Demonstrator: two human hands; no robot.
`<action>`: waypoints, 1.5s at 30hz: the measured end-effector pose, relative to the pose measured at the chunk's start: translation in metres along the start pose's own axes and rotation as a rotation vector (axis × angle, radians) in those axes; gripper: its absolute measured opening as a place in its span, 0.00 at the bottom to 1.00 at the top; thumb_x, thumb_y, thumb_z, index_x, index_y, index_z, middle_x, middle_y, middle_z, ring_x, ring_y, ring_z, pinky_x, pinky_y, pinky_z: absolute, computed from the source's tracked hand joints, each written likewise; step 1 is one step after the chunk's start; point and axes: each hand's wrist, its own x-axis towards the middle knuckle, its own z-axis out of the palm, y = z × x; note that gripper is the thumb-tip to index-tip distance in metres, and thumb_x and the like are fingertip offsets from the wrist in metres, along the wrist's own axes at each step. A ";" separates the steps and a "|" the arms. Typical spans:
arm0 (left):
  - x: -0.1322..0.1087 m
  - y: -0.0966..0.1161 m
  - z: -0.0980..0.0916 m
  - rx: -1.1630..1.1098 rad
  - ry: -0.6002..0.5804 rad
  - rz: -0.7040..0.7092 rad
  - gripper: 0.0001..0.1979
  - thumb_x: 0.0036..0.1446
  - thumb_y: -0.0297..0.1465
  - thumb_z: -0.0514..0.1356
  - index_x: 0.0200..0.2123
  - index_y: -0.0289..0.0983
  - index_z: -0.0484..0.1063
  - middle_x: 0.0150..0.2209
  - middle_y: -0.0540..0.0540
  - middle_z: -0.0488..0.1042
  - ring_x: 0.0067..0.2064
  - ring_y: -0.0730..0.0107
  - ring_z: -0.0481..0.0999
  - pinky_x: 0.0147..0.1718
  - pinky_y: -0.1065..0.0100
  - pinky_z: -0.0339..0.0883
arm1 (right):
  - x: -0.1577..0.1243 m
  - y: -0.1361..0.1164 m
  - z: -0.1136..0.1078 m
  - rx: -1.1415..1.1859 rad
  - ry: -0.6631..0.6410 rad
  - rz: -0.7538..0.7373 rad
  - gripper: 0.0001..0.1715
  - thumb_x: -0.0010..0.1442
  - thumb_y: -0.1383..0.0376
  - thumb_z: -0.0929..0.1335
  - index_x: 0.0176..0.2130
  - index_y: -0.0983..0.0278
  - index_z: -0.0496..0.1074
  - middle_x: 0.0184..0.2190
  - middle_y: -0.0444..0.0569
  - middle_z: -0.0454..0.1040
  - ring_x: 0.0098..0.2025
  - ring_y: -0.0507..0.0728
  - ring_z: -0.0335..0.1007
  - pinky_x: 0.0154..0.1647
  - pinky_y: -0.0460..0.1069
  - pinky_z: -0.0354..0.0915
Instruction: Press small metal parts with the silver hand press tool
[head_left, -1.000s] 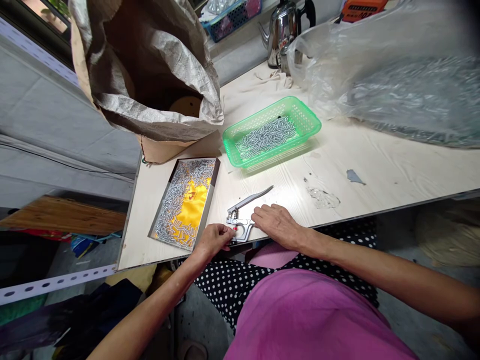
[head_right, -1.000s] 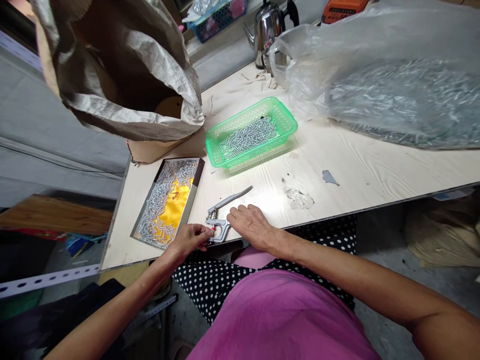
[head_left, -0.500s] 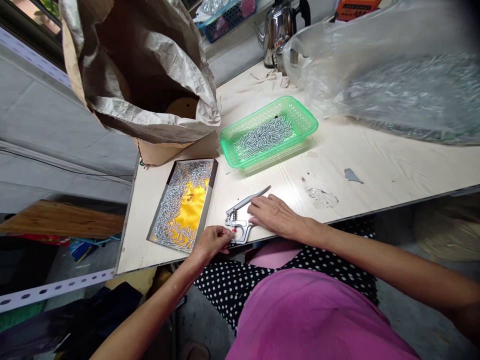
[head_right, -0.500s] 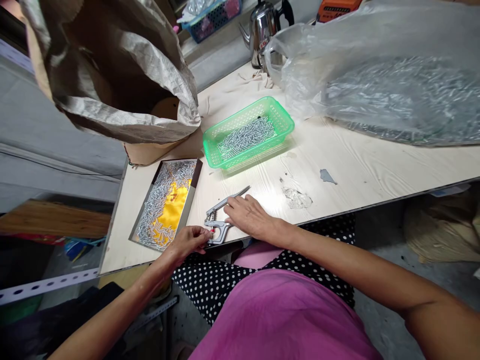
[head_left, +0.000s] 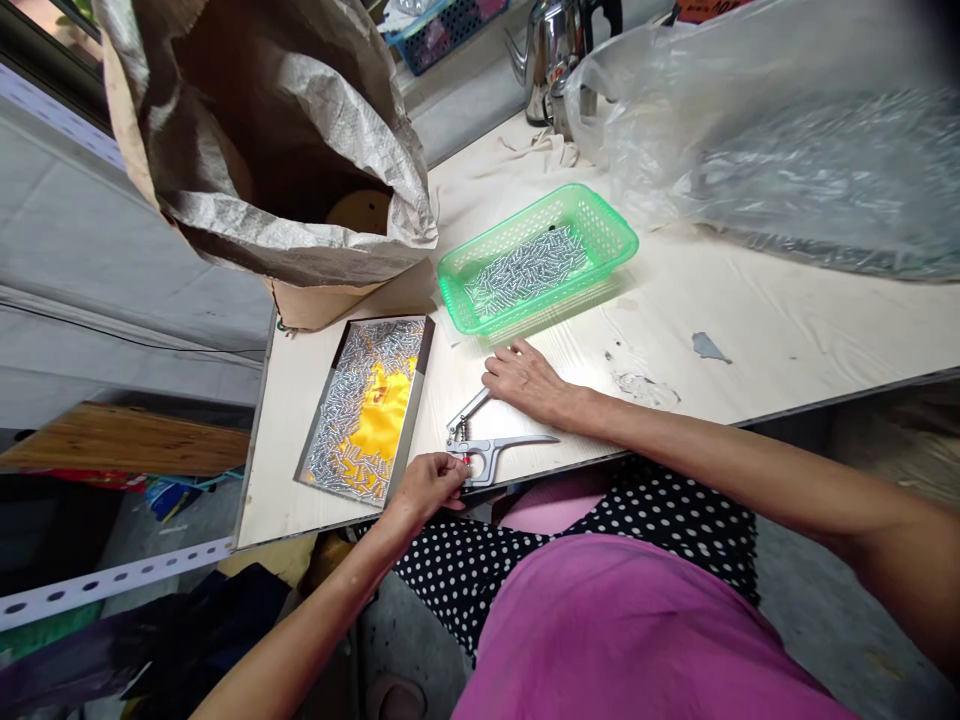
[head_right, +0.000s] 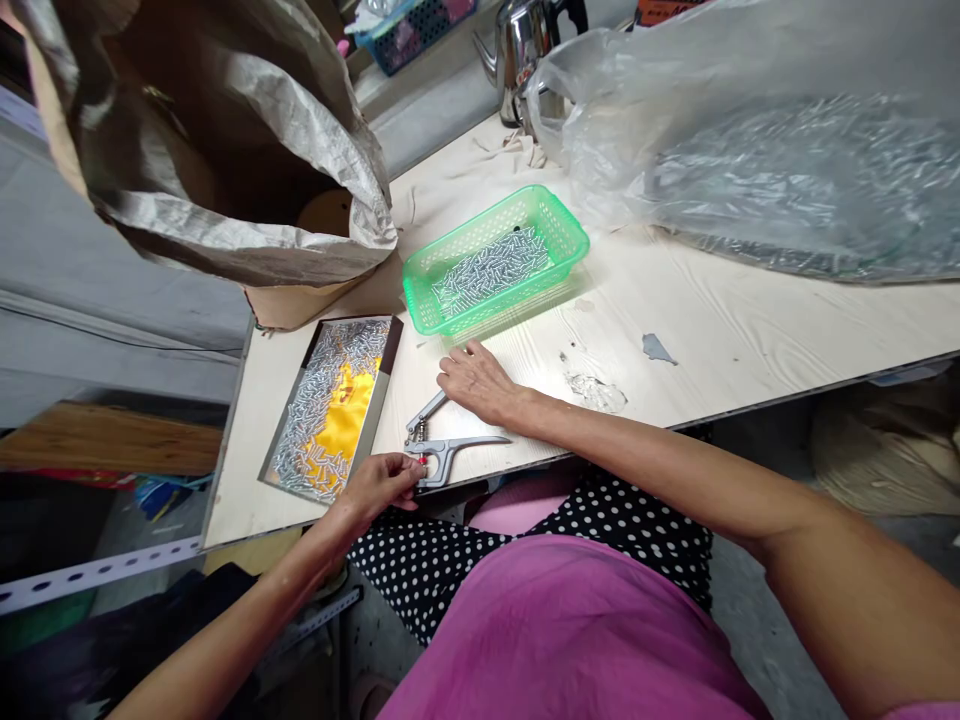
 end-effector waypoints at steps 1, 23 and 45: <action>-0.001 0.000 0.000 -0.007 0.008 -0.010 0.16 0.46 0.39 0.68 0.26 0.33 0.71 0.21 0.54 0.68 0.21 0.78 0.69 0.24 0.71 0.72 | -0.003 -0.001 -0.001 0.037 -0.019 0.030 0.12 0.67 0.65 0.63 0.42 0.68 0.74 0.41 0.55 0.74 0.46 0.61 0.63 0.45 0.56 0.53; -0.016 -0.003 0.009 0.418 0.264 0.273 0.13 0.59 0.39 0.59 0.33 0.35 0.74 0.31 0.45 0.73 0.34 0.63 0.76 0.37 0.61 0.73 | -0.061 -0.027 -0.017 0.233 0.006 0.054 0.36 0.57 0.59 0.73 0.59 0.69 0.63 0.45 0.58 0.73 0.49 0.63 0.66 0.61 0.66 0.49; 0.043 0.058 0.034 0.922 0.143 0.913 0.11 0.61 0.37 0.60 0.43 0.36 0.72 0.40 0.43 0.71 0.44 0.59 0.68 0.42 0.60 0.66 | -0.052 -0.002 -0.018 0.166 -0.161 0.068 0.07 0.63 0.65 0.68 0.37 0.68 0.72 0.36 0.53 0.71 0.41 0.59 0.66 0.41 0.52 0.57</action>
